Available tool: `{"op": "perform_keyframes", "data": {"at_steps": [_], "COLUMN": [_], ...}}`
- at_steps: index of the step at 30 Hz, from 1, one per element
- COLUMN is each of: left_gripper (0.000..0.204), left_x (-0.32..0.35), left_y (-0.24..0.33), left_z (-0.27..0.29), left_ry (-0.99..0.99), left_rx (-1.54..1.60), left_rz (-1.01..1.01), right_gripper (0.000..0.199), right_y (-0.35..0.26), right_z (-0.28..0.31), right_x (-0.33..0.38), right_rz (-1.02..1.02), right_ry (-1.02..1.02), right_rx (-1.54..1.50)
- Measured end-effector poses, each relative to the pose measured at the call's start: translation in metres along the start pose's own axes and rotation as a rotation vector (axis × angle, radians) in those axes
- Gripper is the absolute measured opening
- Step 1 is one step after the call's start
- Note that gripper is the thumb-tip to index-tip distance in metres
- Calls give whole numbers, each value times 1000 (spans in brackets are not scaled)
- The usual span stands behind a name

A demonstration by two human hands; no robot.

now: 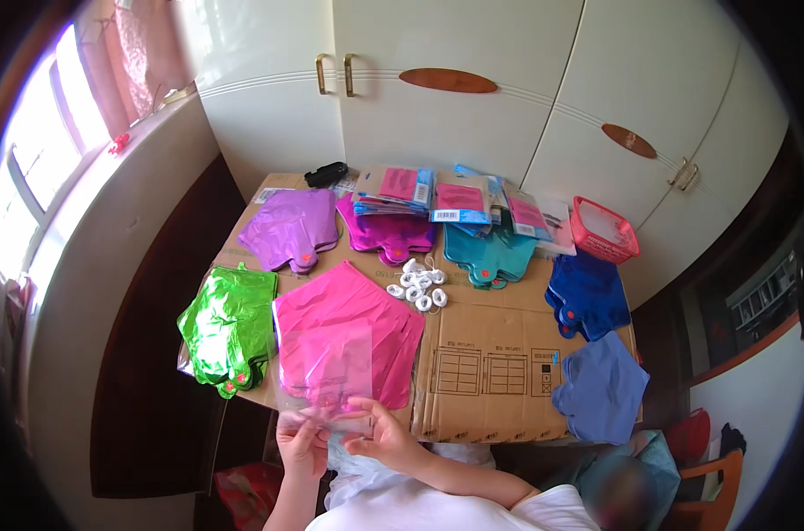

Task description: Folding and packaging colorful decorative items into plastic bags with card headers.

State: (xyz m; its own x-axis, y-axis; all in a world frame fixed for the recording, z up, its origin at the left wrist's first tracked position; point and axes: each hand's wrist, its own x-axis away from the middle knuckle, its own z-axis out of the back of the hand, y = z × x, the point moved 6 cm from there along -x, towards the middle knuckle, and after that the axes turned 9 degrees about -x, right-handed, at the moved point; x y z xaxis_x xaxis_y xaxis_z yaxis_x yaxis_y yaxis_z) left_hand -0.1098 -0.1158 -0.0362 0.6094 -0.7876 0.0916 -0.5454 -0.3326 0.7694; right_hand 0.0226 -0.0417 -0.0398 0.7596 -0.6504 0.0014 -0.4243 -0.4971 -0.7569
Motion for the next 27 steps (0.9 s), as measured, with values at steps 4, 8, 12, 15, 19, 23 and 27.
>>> {"op": "perform_keyframes", "data": {"at_steps": [4,8,12,15,19,23,27], "left_gripper": [11,3,6,11,11,10,23], "left_x": [3,6,14,21,45,10,-50], "left_y": [-3,13,24,25,-24,-95,-137], "left_z": [19,42,80,163,315,423,429], "left_ry": [-39,6,-18,-68,272,462,527], "left_rx": [-190,-463,-472,-402,-732,-1168,-1684], "left_rz": [74,136,120,205,601,776,662], "right_gripper": [15,16,21,21,22,37,45], "right_y": [-1,-3,-12,-42,-138,-213,-245], "right_z": [9,10,-13,-9,42,156,189], "right_x": [-8,-9,1,-7,-73,-154,-191], "right_rz": [5,68,-6,10,517,613,821], "right_ry": [22,-24,-170,-258,-46,258,478], "right_rx": [101,343,556,827,1330,1749,2232]}}
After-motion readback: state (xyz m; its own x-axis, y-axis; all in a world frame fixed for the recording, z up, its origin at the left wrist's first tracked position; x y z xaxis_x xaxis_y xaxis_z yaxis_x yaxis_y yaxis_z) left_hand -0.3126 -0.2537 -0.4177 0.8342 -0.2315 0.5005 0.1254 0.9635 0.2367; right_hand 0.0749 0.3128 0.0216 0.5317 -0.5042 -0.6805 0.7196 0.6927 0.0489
